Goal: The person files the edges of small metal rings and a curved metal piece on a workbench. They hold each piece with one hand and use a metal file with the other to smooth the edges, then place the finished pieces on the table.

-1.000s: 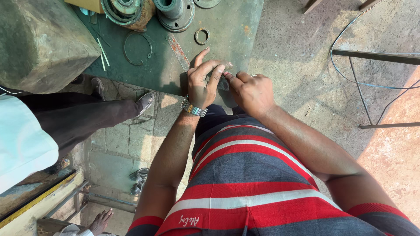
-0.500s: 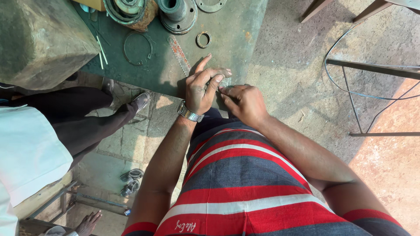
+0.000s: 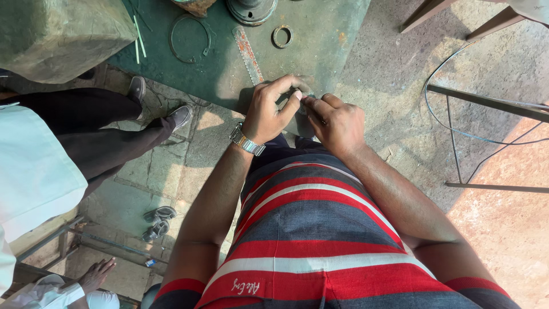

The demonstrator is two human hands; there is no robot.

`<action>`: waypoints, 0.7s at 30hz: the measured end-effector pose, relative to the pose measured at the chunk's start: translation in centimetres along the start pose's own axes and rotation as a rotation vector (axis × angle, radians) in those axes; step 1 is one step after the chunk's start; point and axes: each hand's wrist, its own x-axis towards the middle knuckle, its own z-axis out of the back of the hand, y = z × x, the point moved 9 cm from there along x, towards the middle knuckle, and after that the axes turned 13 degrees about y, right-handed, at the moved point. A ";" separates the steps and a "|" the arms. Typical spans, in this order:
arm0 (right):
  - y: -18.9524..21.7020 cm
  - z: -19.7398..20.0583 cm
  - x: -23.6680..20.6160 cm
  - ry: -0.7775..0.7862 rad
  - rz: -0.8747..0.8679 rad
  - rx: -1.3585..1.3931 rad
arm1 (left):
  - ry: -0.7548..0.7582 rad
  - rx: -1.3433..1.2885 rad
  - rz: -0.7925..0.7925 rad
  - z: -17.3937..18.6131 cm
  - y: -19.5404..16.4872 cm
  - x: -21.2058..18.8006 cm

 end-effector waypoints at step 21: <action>0.8 2.3 0.2 -0.133 0.023 -0.193 | -0.185 0.533 0.083 2.5 -4.5 -0.3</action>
